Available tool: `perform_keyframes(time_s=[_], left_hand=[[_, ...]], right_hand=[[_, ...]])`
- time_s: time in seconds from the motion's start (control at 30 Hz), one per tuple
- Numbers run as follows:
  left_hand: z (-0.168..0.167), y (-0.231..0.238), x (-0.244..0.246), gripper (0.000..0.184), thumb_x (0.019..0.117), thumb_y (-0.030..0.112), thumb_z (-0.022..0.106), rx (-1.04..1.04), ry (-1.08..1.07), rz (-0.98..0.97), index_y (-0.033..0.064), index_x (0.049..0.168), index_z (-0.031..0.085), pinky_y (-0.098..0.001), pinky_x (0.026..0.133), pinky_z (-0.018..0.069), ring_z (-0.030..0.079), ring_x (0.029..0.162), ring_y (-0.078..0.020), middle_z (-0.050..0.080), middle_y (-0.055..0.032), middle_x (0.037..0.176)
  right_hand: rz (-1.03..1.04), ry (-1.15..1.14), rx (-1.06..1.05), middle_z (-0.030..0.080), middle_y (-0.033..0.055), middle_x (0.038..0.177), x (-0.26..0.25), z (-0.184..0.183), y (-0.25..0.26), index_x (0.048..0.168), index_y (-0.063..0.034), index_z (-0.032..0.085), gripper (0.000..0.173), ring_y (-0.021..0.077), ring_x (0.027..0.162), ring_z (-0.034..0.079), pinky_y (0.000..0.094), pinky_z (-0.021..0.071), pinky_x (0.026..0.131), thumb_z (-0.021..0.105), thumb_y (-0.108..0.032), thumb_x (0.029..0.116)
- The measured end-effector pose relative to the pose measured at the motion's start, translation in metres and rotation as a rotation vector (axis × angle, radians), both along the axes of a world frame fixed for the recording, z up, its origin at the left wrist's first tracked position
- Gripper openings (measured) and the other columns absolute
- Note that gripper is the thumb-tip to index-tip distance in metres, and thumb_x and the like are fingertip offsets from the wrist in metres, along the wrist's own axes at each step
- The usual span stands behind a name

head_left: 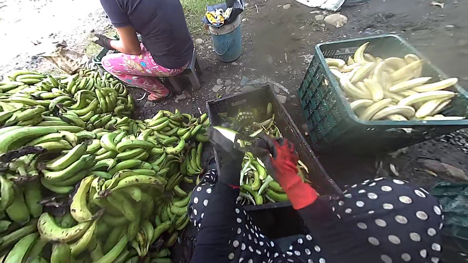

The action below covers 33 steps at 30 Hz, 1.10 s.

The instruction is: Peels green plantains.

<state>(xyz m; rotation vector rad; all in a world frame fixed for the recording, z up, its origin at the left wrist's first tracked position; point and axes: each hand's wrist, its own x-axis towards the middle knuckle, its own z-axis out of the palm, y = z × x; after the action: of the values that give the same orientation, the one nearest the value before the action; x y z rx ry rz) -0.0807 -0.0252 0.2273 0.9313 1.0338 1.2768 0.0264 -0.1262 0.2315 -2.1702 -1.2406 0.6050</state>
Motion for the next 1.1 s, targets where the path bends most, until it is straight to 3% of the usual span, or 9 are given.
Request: perform_keyframes(time_s=[0.13,0.3,0.43,0.5,0.6,0.8,0.9,1.03,1.1], left_hand=[[0.007,-0.009,-0.007,0.052,0.1069,0.034,0.034,0.180,0.451,-0.110,0.0062,0.150,0.041,-0.0470,0.098,0.0499,0.058,0.119,-0.0245,0.057,-0.0186,0.137],[0.005,-0.004,-0.018,0.067,0.1032,0.053,0.031,0.383,0.434,-0.346,0.0081,0.152,0.039,-0.0392,0.097,0.0518,0.059,0.117,-0.0147,0.058,-0.0103,0.136],[0.016,-0.016,-0.017,0.062,0.1076,0.038,0.026,0.470,0.601,-0.639,-0.0018,0.154,0.036,-0.0400,0.116,0.0377,0.050,0.136,-0.0192,0.049,-0.0199,0.150],[0.015,-0.015,-0.012,0.062,0.1069,0.041,0.025,0.362,0.510,-0.660,0.0006,0.151,0.040,-0.0396,0.107,0.0474,0.059,0.123,-0.0185,0.057,-0.0169,0.140],[0.007,-0.001,-0.006,0.051,0.1058,0.046,0.031,0.181,0.129,-0.504,0.0126,0.139,0.049,-0.0396,0.070,0.0593,0.066,0.080,-0.0177,0.067,-0.0074,0.101],[-0.001,0.004,-0.018,0.041,0.1104,0.042,0.027,-0.071,-0.186,-0.238,0.0164,0.129,0.053,-0.0301,0.073,0.0564,0.063,0.083,-0.0102,0.063,-0.0018,0.100],[0.006,0.002,-0.013,0.035,0.1108,0.037,0.027,-0.127,-0.193,-0.264,0.0168,0.117,0.055,-0.0263,0.063,0.0550,0.061,0.071,-0.0087,0.061,0.0002,0.086],[0.010,-0.010,-0.018,0.058,0.1037,0.050,0.035,0.247,0.312,-0.320,0.0152,0.149,0.045,-0.0372,0.093,0.0529,0.060,0.109,-0.0118,0.060,-0.0066,0.130],[0.010,-0.009,-0.020,0.060,0.1025,0.049,0.037,0.260,0.349,-0.330,0.0160,0.152,0.041,-0.0371,0.095,0.0515,0.059,0.114,-0.0122,0.057,-0.0069,0.136]], right_hand=[[0.003,-0.016,-0.018,0.058,0.0226,0.139,0.013,0.001,0.004,0.143,-0.0356,0.060,0.052,0.0484,0.129,0.050,0.0693,0.0412,0.095,0.048,-0.057,0.0966],[-0.032,-0.004,-0.040,0.056,0.0251,0.140,0.022,0.004,0.011,0.144,-0.0295,0.060,0.047,0.0499,0.131,0.049,0.0715,0.0394,0.097,0.055,-0.043,0.0998],[-0.059,0.132,-0.089,0.062,0.0221,0.137,0.049,-0.011,0.031,0.144,-0.0205,0.059,0.039,0.0442,0.129,0.055,0.0686,0.0407,0.103,0.047,-0.033,0.1083],[-0.085,0.167,-0.026,0.064,0.0212,0.135,0.053,-0.013,0.031,0.143,-0.0168,0.059,0.039,0.0419,0.129,0.057,0.0661,0.0402,0.105,0.045,-0.031,0.1092],[-0.107,0.138,-0.002,0.060,0.0215,0.139,0.043,-0.015,0.025,0.144,-0.0222,0.058,0.042,0.0432,0.130,0.054,0.0672,0.0417,0.102,0.052,-0.035,0.1044],[0.061,-0.209,0.226,0.059,0.0226,0.138,0.012,-0.030,-0.008,0.140,-0.0264,0.065,0.067,0.0523,0.133,0.047,0.0756,0.0317,0.104,0.050,-0.069,0.0901],[0.044,-0.182,0.218,0.059,0.0228,0.137,0.010,-0.026,-0.006,0.137,-0.0250,0.067,0.059,0.0524,0.132,0.048,0.0746,0.0341,0.103,0.056,-0.061,0.0906],[0.050,-0.028,-0.011,0.061,0.0191,0.135,0.014,0.001,0.007,0.143,-0.0369,0.060,0.047,0.0462,0.127,0.053,0.0679,0.0431,0.092,0.048,-0.052,0.0994],[0.068,-0.036,-0.005,0.061,0.0201,0.134,0.016,0.003,0.008,0.144,-0.0371,0.059,0.048,0.0471,0.126,0.053,0.0689,0.0425,0.092,0.050,-0.053,0.0988]])
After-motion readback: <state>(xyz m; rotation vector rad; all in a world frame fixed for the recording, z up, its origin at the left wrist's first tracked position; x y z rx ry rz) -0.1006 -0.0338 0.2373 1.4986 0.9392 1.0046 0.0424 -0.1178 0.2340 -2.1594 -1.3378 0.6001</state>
